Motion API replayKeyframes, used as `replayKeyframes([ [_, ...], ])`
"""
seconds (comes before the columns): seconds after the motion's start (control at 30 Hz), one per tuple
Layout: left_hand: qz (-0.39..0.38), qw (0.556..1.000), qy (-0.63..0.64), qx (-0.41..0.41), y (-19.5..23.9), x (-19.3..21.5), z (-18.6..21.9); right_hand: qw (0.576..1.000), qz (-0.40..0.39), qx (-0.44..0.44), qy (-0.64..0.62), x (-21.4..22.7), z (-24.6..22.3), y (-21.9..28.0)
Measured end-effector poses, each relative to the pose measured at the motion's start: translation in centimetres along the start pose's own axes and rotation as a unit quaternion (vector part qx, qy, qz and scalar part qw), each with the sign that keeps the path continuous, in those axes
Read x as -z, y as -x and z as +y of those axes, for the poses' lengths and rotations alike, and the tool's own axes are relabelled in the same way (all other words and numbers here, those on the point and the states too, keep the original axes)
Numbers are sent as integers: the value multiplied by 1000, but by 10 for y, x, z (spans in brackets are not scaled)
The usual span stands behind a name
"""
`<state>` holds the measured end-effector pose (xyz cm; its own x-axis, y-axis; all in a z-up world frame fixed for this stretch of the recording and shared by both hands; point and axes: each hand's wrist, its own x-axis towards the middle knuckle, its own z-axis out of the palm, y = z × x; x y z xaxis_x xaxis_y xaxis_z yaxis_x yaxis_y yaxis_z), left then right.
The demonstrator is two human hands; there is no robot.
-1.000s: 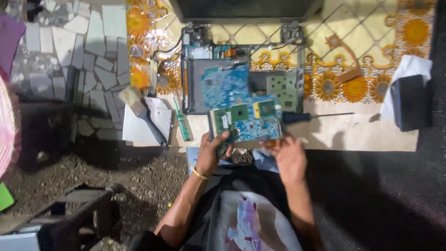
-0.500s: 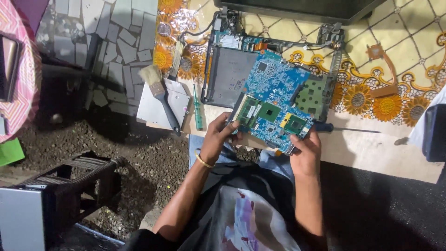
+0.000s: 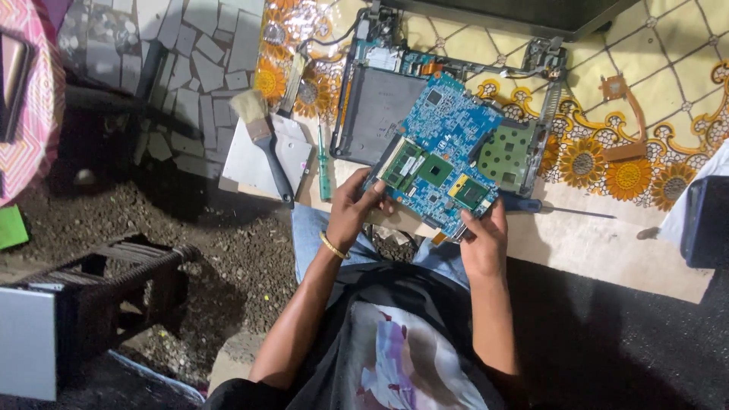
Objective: The person removes a copper heat pipe from a laptop motherboard, then repositions and secures it using a screwdriver. The person handles the motherboard and heat pipe directly, using a screwdriver to tighten screws.
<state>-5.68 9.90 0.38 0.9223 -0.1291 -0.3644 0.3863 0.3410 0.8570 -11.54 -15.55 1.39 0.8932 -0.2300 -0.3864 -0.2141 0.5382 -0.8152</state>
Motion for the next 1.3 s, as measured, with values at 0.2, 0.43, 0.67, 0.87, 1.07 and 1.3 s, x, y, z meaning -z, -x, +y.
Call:
replayKeyframes([
  [0.2,-32,999,-22,-30,0,10,-10,1000,-2,15,-18,-36,-22,12],
  [0.43,-59,998,-17,-22,-4,14,-21,995,18,9,-97,-20,-7,2],
  [0.67,-74,996,-20,-38,-3,8,-2,996,37,12,-85,-23,-6,-1],
  [0.87,-80,997,-1,-21,-4,13,-13,995,44,26,-81,-13,7,-5],
  [1.07,-87,995,-11,-39,-5,16,-17,995,45,15,-87,-16,3,-4],
  [1.3,-83,993,-52,-61,-1,11,-12,994,40,18,-101,-24,-8,0],
])
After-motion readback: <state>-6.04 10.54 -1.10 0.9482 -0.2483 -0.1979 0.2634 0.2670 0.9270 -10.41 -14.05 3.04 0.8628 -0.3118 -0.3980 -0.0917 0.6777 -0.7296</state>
